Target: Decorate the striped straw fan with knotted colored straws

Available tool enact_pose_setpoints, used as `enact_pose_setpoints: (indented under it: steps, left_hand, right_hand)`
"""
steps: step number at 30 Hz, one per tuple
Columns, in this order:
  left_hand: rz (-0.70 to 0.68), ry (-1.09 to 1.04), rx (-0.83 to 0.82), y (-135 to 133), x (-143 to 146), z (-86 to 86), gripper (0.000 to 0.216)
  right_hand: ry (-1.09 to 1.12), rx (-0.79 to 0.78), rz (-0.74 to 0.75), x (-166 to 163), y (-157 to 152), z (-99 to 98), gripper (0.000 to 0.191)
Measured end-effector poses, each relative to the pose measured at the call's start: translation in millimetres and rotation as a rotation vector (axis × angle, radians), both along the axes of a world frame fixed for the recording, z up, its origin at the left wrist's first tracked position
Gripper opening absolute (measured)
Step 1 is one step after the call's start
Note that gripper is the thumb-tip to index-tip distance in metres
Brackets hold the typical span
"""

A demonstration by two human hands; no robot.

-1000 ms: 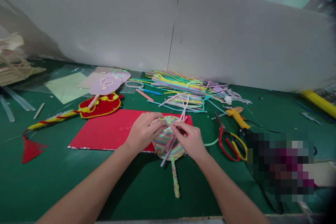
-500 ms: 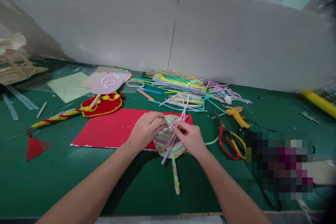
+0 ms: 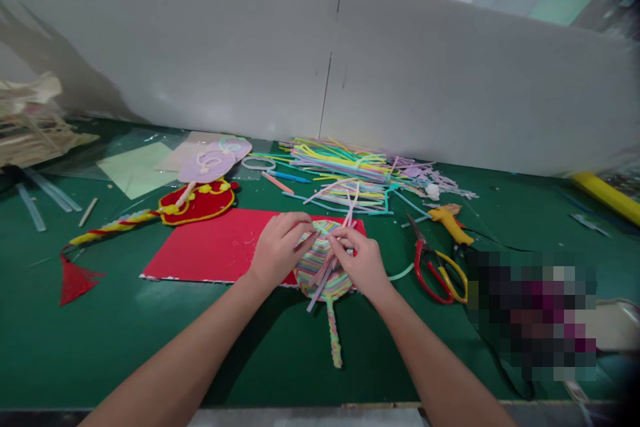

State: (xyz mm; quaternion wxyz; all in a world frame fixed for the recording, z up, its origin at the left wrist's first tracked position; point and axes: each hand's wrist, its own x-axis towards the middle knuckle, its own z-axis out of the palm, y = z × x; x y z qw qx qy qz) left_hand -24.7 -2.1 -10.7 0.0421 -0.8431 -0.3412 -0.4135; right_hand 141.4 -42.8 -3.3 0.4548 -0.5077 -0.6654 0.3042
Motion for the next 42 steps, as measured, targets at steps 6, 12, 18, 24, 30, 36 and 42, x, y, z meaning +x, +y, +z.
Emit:
enact_pose_setpoints:
  steps: [6, 12, 18, 24, 30, 36, 42]
  left_hand:
    - [-0.046, 0.041, -0.038, 1.9, -1.5, -0.9, 0.011]
    - [0.039, 0.083, -0.063, 0.8, 1.2, 0.3, 0.011]
    - [0.124, -0.031, -0.095, -2.7, 8.5, -2.6, 0.009]
    - [0.148, -0.005, -0.192, -4.5, 7.9, -10.1, 0.013]
    - [0.235, -0.085, -0.277, -7.6, 10.5, -13.8, 0.013]
    - [0.22, -0.147, -0.383, -8.9, 13.3, -11.5, 0.023]
    - [0.196, -0.022, -0.324, -6.9, 10.6, -14.2, 0.023]
  right_hand:
    - [0.028, 0.004, 0.012, 1.0, -0.6, 1.8, 0.013]
    - [0.017, -0.002, 0.017, -0.5, -0.1, -0.6, 0.011]
    - [0.04, 0.022, 0.012, -2.3, 0.4, -3.1, 0.011]
    - [0.043, 0.005, 0.016, -0.8, 0.0, -1.1, 0.012]
    - [0.094, -0.04, 0.037, -3.4, 0.0, -2.2, 0.013]
    - [0.123, -0.06, 0.064, -3.2, 0.2, -2.9, 0.014]
    - [0.103, -0.035, 0.039, -2.4, 0.5, -3.5, 0.013]
